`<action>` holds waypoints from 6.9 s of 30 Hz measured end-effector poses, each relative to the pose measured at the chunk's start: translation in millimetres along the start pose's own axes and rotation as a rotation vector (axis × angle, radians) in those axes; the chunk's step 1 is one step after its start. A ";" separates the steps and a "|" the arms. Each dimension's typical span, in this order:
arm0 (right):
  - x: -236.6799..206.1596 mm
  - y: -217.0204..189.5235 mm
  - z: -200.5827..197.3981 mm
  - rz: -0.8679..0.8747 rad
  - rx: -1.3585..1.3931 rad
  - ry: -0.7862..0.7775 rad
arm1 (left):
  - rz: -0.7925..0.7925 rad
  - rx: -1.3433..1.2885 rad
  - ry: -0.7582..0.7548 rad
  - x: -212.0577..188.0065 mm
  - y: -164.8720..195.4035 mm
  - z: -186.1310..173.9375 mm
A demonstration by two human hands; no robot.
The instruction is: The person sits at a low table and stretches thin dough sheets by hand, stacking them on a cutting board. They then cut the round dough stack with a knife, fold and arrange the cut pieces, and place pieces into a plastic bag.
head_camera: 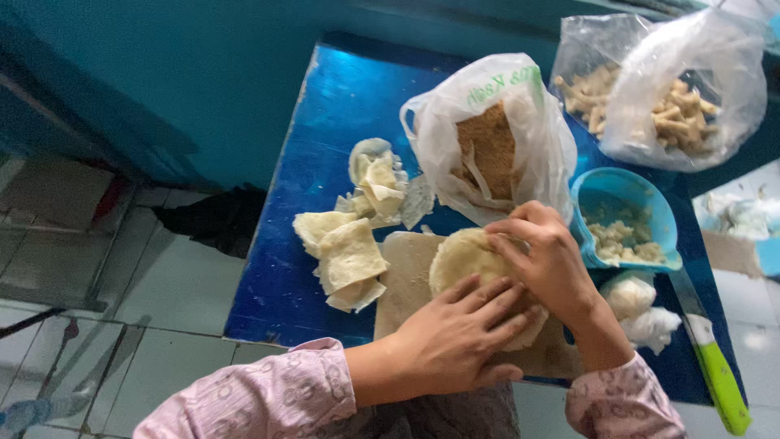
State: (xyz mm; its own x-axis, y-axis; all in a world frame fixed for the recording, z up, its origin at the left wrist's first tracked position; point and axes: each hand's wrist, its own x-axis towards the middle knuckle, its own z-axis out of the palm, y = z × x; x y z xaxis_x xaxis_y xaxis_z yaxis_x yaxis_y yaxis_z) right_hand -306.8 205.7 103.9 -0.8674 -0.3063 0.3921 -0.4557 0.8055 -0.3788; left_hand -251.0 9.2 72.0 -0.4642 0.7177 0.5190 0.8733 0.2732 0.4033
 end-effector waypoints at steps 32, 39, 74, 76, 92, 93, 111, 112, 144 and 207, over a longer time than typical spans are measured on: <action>68.6 -72.3 -25.4 -0.048 0.548 0.026 | -0.301 -0.434 0.166 63.3 -111.1 -127.3; 59.8 -51.2 -49.7 0.373 0.979 -0.031 | -0.373 -0.391 -0.002 48.9 -96.1 -146.2; -53.1 -15.9 -68.5 0.438 0.546 0.317 | -0.469 -1.024 0.228 38.0 -41.2 -48.0; -48.4 -5.0 -66.4 0.563 0.549 0.216 | -0.594 -1.075 0.156 38.5 -50.7 -42.1; -35.7 28.6 -20.6 0.592 0.439 -0.040 | -0.722 -0.607 0.116 29.8 -66.3 -23.5; -35.3 23.8 -20.5 0.566 0.400 -0.026 | -0.721 -0.560 0.111 30.3 -62.3 -25.7; -16.0 -29.8 -52.7 0.247 0.026 0.181 | -0.294 -0.020 0.221 -68.6 29.2 -62.3; -7.7 -35.2 -50.9 0.189 0.060 0.158 | -0.282 0.020 0.312 -76.8 25.8 -66.5; -106.3 -43.4 -141.5 0.219 0.246 0.018 | -0.385 0.364 0.202 -25.9 -101.7 -99.4; -215.6 50.6 -98.0 1.067 -0.486 -0.025 | -0.675 0.007 -0.262 79.7 -85.7 8.8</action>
State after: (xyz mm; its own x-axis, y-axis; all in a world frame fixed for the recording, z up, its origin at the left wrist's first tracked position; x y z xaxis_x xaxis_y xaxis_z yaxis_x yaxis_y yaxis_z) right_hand -123.3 362.2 82.3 -0.7699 0.6361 0.0507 0.6247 0.7675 -0.1439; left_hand -361.5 48.6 72.2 -0.8528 0.5208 -0.0391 0.4103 0.7143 0.5670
